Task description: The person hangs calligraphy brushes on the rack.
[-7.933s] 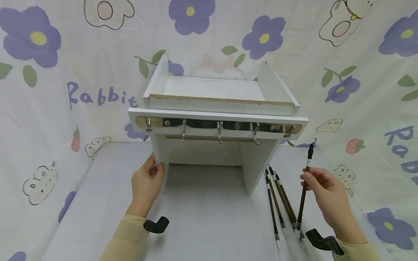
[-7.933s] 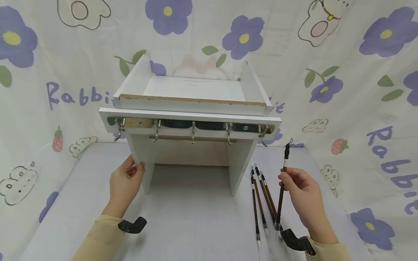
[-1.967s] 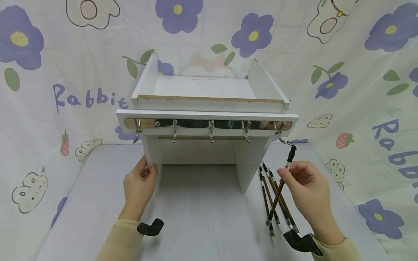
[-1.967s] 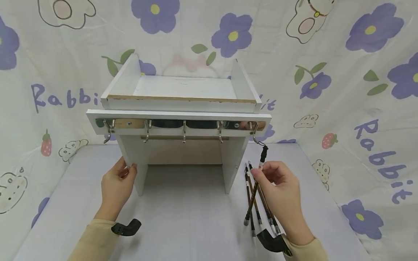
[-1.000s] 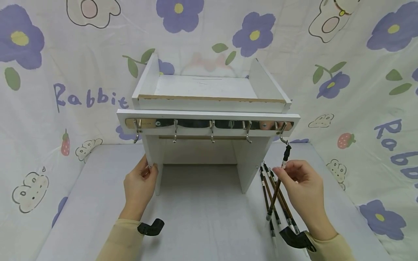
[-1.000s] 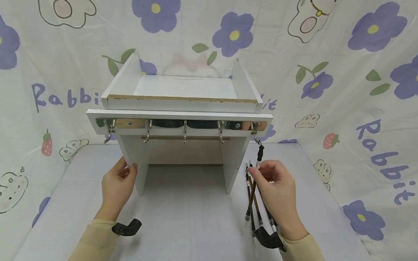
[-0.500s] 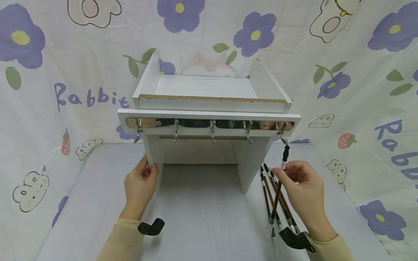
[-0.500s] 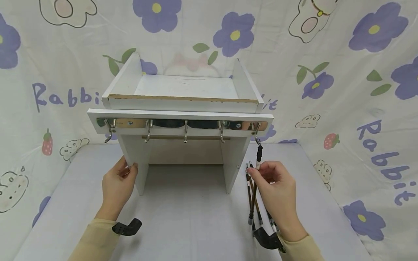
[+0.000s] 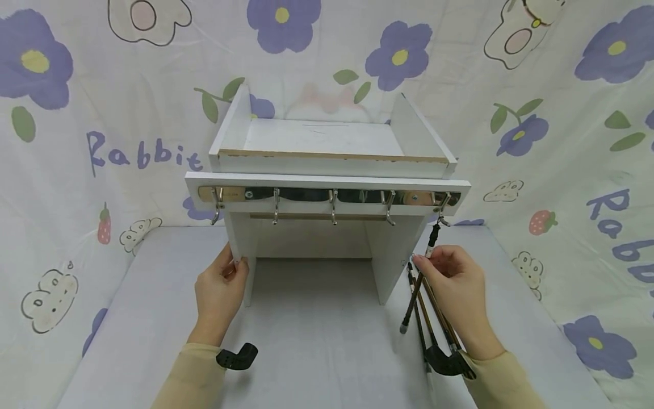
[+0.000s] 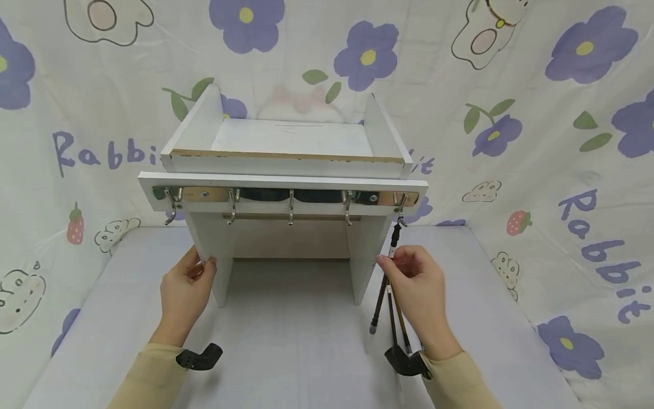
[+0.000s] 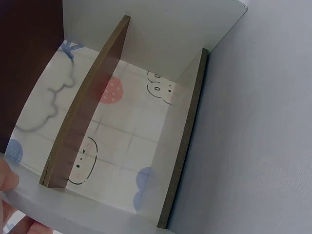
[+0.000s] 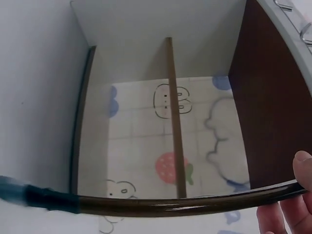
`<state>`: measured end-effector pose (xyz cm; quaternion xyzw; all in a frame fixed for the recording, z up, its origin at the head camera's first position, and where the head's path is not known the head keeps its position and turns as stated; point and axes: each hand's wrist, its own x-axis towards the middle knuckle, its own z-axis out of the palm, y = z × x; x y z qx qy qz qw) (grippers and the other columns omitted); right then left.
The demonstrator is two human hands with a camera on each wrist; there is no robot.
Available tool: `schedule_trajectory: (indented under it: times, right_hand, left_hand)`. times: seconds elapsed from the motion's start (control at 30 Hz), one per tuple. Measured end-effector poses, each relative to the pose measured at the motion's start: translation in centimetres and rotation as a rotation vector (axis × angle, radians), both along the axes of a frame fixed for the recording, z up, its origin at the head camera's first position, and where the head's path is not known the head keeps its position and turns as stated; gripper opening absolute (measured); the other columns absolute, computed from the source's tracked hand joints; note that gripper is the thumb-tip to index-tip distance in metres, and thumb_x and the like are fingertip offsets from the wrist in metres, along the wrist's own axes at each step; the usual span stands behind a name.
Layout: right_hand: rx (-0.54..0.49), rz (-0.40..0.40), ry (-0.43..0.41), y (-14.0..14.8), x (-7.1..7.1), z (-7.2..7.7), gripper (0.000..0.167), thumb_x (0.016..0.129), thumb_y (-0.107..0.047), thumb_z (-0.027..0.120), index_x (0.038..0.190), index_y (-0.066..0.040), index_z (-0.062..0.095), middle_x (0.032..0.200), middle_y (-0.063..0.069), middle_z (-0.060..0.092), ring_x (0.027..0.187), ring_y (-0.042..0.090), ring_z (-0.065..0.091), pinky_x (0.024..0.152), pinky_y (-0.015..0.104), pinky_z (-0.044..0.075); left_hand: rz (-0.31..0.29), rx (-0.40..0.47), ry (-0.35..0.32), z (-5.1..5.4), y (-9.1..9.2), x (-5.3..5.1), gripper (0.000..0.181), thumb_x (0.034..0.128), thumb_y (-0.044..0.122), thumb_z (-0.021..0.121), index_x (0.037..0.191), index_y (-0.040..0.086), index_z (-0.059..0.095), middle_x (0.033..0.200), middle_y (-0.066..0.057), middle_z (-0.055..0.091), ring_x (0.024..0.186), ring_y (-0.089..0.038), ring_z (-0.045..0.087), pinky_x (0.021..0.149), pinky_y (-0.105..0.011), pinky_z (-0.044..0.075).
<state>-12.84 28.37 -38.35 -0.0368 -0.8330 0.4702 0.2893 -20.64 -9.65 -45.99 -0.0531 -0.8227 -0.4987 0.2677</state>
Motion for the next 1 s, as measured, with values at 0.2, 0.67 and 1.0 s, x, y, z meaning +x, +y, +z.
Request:
schedule_trajectory:
  times: [0.2,0.67,1.0]
  right_hand:
    - [-0.012,-0.001,-0.012,-0.2,-0.4,-0.2,0.021,0.083,-0.019,0.078,0.092,-0.007,0.063,0.085,0.003,0.066,0.075,0.01,0.064,0.062,0.017,0.051]
    - [0.008,0.019,-0.022,0.1,-0.9,-0.8,0.025,0.084,-0.026,0.077,0.092,-0.009,0.062,0.085,0.003,0.066,0.077,0.012,0.064,0.063,0.017,0.052]
    - [0.007,0.04,-0.052,0.7,-0.3,-0.5,0.028,0.084,-0.029,0.077,0.097,-0.01,0.062,0.089,0.003,0.067,0.08,0.013,0.064,0.064,0.018,0.052]
  left_hand:
    - [0.0,0.006,0.0,0.0,0.0,0.0,0.041,0.0927,0.018,0.062,0.133,0.02,0.061,0.117,-0.004,0.068,0.09,-0.026,0.07,0.072,-0.037,0.059]
    - [-0.006,0.019,-0.003,-0.1,0.0,0.0,0.042,0.092,0.017,0.064,0.134,0.018,0.061,0.118,-0.005,0.067,0.092,-0.027,0.07,0.073,-0.033,0.058]
    - [-0.012,0.025,0.0,0.0,0.0,0.1,0.042,0.0915,0.016,0.064,0.134,0.018,0.061,0.118,-0.005,0.067,0.092,-0.027,0.07,0.073,-0.033,0.058]
